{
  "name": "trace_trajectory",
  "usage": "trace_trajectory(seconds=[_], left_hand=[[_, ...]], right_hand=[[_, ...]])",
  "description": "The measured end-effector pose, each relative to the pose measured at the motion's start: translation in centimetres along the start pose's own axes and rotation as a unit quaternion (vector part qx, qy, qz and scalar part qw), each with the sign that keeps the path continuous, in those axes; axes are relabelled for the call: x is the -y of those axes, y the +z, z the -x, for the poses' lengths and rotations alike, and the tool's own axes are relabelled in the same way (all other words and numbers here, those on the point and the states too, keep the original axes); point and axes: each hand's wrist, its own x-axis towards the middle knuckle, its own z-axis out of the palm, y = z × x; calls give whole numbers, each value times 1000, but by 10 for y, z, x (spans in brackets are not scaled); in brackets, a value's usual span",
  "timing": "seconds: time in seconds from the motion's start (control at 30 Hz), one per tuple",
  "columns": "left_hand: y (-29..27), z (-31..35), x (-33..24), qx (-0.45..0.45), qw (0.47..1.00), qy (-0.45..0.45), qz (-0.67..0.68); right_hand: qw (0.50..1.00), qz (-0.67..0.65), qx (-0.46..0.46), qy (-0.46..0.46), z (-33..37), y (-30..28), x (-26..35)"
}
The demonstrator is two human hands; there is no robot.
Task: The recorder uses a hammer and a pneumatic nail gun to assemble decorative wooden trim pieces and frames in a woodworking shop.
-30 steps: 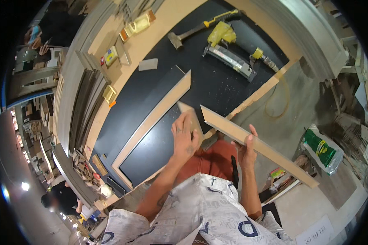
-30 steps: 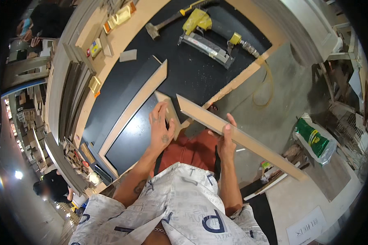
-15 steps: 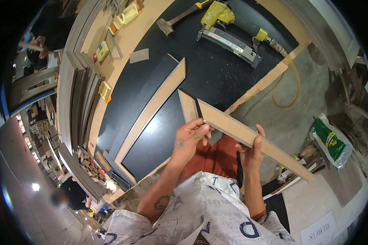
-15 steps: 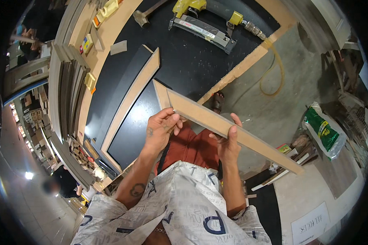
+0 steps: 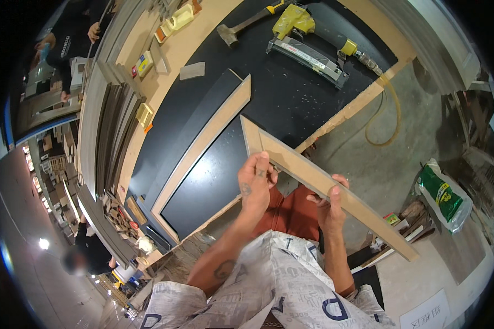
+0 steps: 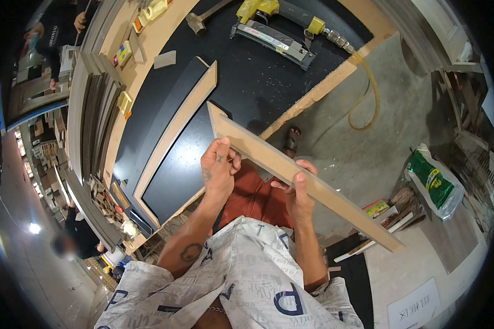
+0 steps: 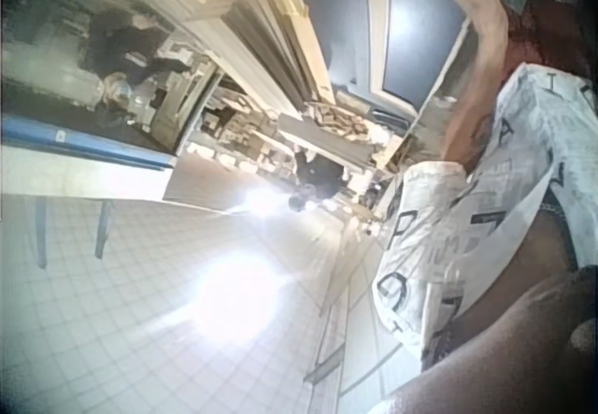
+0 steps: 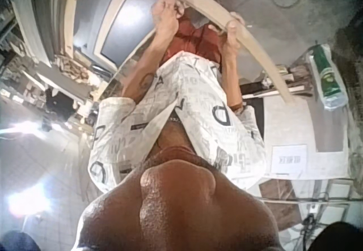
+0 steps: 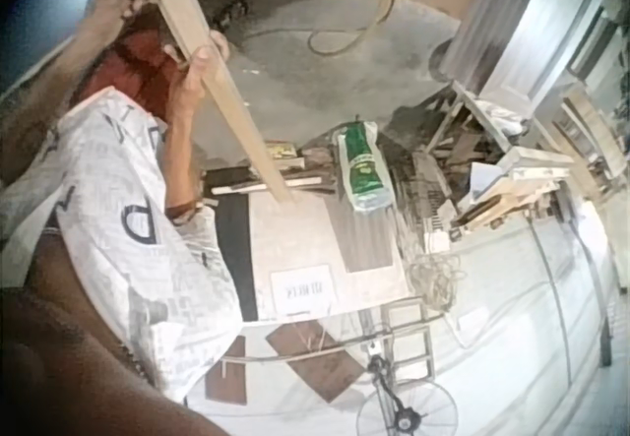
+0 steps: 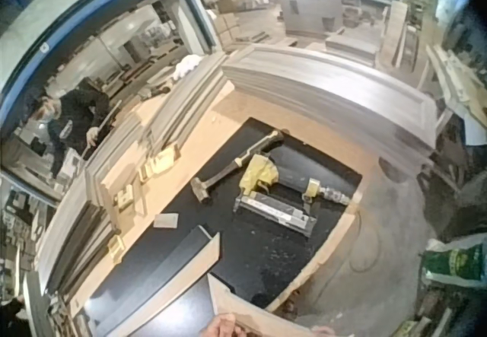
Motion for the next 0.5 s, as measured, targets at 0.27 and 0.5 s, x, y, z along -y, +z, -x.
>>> trace_trajectory(seconds=[0.27, 0.5], left_hand=[[-23, -30, 15, -73, 925, 135, -347], [-25, -54, -1, -36, 736, 334, -588]], right_hand=[[1000, -14, -10, 0, 0, -6, -7], [1000, 8, -16, 0, -20, -14, -5]])
